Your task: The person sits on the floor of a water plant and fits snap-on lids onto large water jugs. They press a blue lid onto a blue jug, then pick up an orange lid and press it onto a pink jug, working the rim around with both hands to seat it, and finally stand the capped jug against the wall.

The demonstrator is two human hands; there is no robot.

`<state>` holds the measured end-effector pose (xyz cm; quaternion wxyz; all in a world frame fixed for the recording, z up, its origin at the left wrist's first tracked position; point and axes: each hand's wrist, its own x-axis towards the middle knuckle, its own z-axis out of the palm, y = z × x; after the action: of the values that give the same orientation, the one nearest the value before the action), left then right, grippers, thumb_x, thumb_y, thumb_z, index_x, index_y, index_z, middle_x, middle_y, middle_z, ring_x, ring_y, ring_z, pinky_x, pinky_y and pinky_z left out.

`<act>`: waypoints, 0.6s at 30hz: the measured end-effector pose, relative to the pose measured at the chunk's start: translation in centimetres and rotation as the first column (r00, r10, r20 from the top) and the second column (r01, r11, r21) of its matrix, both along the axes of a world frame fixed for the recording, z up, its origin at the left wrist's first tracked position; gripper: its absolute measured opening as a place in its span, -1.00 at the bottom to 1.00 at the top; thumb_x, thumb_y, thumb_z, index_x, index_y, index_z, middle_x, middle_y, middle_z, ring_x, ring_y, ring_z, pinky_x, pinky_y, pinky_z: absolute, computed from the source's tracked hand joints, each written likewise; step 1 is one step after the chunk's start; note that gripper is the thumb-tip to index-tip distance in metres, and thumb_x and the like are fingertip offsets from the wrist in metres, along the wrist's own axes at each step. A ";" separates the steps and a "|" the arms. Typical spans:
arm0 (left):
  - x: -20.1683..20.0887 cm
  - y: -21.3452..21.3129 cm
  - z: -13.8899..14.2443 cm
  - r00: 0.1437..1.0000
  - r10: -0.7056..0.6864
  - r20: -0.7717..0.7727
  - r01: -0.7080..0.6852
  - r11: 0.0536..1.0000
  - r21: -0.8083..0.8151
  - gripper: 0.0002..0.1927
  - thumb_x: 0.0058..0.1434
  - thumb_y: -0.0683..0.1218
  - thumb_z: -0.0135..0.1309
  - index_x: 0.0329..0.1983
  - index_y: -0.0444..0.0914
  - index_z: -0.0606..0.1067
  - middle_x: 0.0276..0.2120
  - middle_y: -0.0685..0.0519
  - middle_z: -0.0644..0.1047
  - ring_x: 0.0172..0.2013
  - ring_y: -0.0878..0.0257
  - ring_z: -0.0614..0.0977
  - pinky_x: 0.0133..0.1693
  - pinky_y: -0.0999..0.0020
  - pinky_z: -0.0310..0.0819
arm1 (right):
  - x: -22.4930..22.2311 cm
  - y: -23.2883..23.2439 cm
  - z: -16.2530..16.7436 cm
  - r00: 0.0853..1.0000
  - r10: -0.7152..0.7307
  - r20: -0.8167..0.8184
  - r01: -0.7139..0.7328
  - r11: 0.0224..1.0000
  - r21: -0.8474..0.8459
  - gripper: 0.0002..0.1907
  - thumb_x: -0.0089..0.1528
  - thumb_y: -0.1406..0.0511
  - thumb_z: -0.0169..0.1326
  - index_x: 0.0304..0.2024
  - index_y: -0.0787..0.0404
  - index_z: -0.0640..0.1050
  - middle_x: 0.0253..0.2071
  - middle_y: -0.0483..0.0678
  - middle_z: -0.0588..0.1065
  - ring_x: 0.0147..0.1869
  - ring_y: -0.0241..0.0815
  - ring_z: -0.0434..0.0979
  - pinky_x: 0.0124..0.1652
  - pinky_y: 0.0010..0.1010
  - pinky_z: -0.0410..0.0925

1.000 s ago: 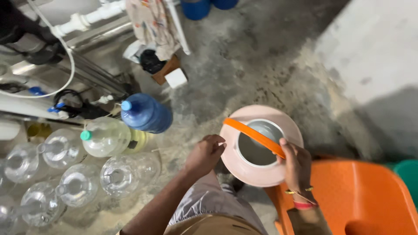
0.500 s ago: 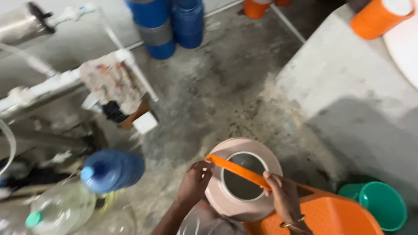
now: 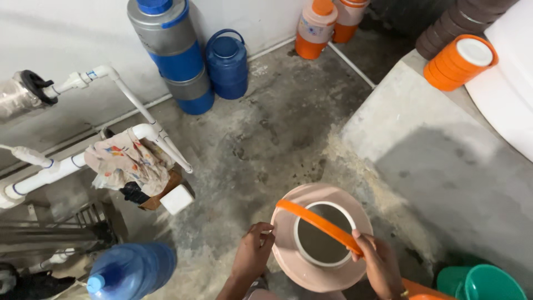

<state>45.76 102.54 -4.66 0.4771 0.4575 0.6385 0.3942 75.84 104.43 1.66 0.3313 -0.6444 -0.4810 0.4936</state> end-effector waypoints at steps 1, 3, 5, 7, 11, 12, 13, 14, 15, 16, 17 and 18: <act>0.5 0.2 0.0 1.000 0.016 -0.007 -0.016 1.000 -0.019 -0.73 0.22 -0.16 0.10 -0.02 -0.31 0.53 -0.08 -0.09 0.63 -0.19 0.09 0.76 -0.16 0.27 0.62 | 0.6 0.8 -0.2 1.000 -0.009 -0.013 0.009 1.000 0.018 -0.41 0.33 0.03 0.00 -0.56 0.40 0.51 -0.62 -0.07 0.37 -0.46 -0.25 0.34 -0.32 -0.41 0.20; 1.5 0.7 0.0 0.998 0.061 -0.032 -0.062 0.997 -0.040 -0.74 0.22 -0.15 0.11 -0.03 -0.30 0.54 -0.09 -0.07 0.65 -0.20 0.10 0.77 -0.16 0.28 0.62 | 1.7 2.9 -1.0 0.998 -0.038 -0.045 0.040 0.998 0.042 -0.42 0.32 0.04 0.02 -0.53 0.43 0.57 -0.61 -0.04 0.39 -0.45 -0.24 0.36 -0.30 -0.42 0.23; 2.4 1.2 0.0 0.994 0.102 -0.039 -0.103 0.994 -0.039 -0.75 0.23 -0.14 0.13 -0.05 -0.30 0.54 -0.09 -0.07 0.63 -0.17 0.10 0.75 -0.17 0.25 0.62 | 3.1 5.0 -2.4 0.993 -0.082 -0.081 0.086 0.996 0.040 -0.42 0.31 0.04 0.05 -0.49 0.47 0.60 -0.61 0.01 0.41 -0.44 -0.20 0.38 -0.28 -0.41 0.25; 3.7 1.8 -0.1 0.989 0.134 -0.068 -0.134 0.991 0.005 -0.77 0.22 -0.15 0.14 -0.06 -0.30 0.54 -0.10 -0.08 0.62 -0.17 0.09 0.74 -0.17 0.25 0.62 | 5.4 7.2 -4.4 0.989 -0.062 -0.135 0.063 0.998 -0.004 -0.43 0.29 0.05 0.06 -0.47 0.48 0.61 -0.59 0.03 0.46 -0.45 -0.17 0.41 -0.29 -0.38 0.28; 6.2 4.3 -1.0 0.953 0.236 -0.191 -0.236 0.971 0.027 -0.78 0.20 -0.14 0.13 -0.09 -0.27 0.56 -0.12 -0.07 0.64 -0.16 0.10 0.75 -0.15 0.26 0.62 | 11.1 13.0 -9.6 0.974 0.015 -0.226 -0.044 0.991 -0.125 -0.48 0.26 0.09 0.09 -0.41 0.52 0.61 -0.61 0.16 0.50 -0.48 -0.06 0.49 -0.33 -0.26 0.37; 8.1 4.1 -1.4 0.945 0.262 -0.198 -0.274 0.961 -0.037 -0.78 0.20 -0.13 0.13 -0.10 -0.26 0.56 -0.12 -0.07 0.64 -0.14 0.11 0.74 -0.14 0.25 0.62 | 13.1 14.0 -10.9 0.975 0.067 -0.213 -0.095 0.988 -0.124 -0.47 0.26 0.10 0.10 -0.42 0.54 0.63 -0.62 0.16 0.50 -0.49 -0.06 0.50 -0.33 -0.27 0.37; 9.8 3.9 -1.8 0.925 0.309 -0.222 -0.326 0.944 -0.044 -0.77 0.21 -0.11 0.13 -0.08 -0.25 0.56 -0.10 -0.07 0.63 -0.13 0.09 0.73 -0.13 0.23 0.61 | 14.8 15.1 -12.2 0.972 0.121 -0.202 -0.148 0.981 -0.123 -0.46 0.26 0.10 0.10 -0.43 0.55 0.64 -0.62 0.17 0.50 -0.49 -0.06 0.51 -0.33 -0.29 0.36; 11.2 3.7 -2.2 0.902 0.349 -0.253 -0.373 0.926 -0.052 -0.76 0.22 -0.09 0.13 -0.07 -0.25 0.55 -0.08 -0.07 0.62 -0.12 0.07 0.71 -0.13 0.21 0.59 | 16.4 16.2 -13.5 0.966 0.170 -0.196 -0.196 0.972 -0.126 -0.45 0.26 0.11 0.11 -0.44 0.57 0.66 -0.62 0.17 0.50 -0.49 -0.07 0.51 -0.33 -0.30 0.35; 12.4 4.4 -2.7 0.881 0.377 -0.287 -0.407 0.912 -0.051 -0.74 0.23 -0.07 0.14 -0.05 -0.25 0.54 -0.06 -0.07 0.61 -0.11 0.05 0.69 -0.12 0.19 0.58 | 17.8 17.7 -14.6 0.957 0.199 -0.212 -0.222 0.971 -0.091 -0.45 0.27 0.10 0.11 -0.45 0.57 0.65 -0.63 0.16 0.50 -0.50 -0.07 0.51 -0.34 -0.30 0.36; 14.2 4.6 -3.2 0.873 0.398 -0.281 -0.422 0.906 -0.028 -0.74 0.23 -0.06 0.14 -0.05 -0.25 0.54 -0.07 -0.08 0.61 -0.11 0.03 0.69 -0.11 0.19 0.57 | 19.2 18.6 -15.5 0.948 0.221 -0.229 -0.242 0.968 -0.065 -0.44 0.27 0.10 0.10 -0.46 0.57 0.65 -0.64 0.16 0.50 -0.50 -0.08 0.51 -0.34 -0.31 0.37; 16.1 4.2 -3.8 0.867 0.414 -0.279 -0.434 0.901 -0.015 -0.74 0.24 -0.05 0.14 -0.06 -0.26 0.53 -0.07 -0.09 0.60 -0.11 0.02 0.68 -0.10 0.18 0.56 | 20.6 18.8 -16.4 0.939 0.238 -0.248 -0.257 0.965 -0.048 -0.43 0.27 0.09 0.10 -0.46 0.57 0.64 -0.65 0.15 0.49 -0.51 -0.09 0.51 -0.35 -0.31 0.38; 17.9 4.0 -4.5 0.863 0.424 -0.274 -0.440 0.898 0.001 -0.74 0.25 -0.05 0.15 -0.06 -0.26 0.53 -0.08 -0.10 0.60 -0.10 0.00 0.67 -0.08 0.17 0.56 | 21.1 19.3 -17.5 0.933 0.237 -0.269 -0.277 0.953 -0.121 -0.47 0.24 0.09 0.11 -0.44 0.54 0.64 -0.63 0.13 0.51 -0.52 -0.10 0.50 -0.37 -0.29 0.37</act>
<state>63.70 106.49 -9.12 0.3001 0.3368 0.7950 0.4056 96.97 123.71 -15.80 0.2703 -0.5319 -0.4752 0.6467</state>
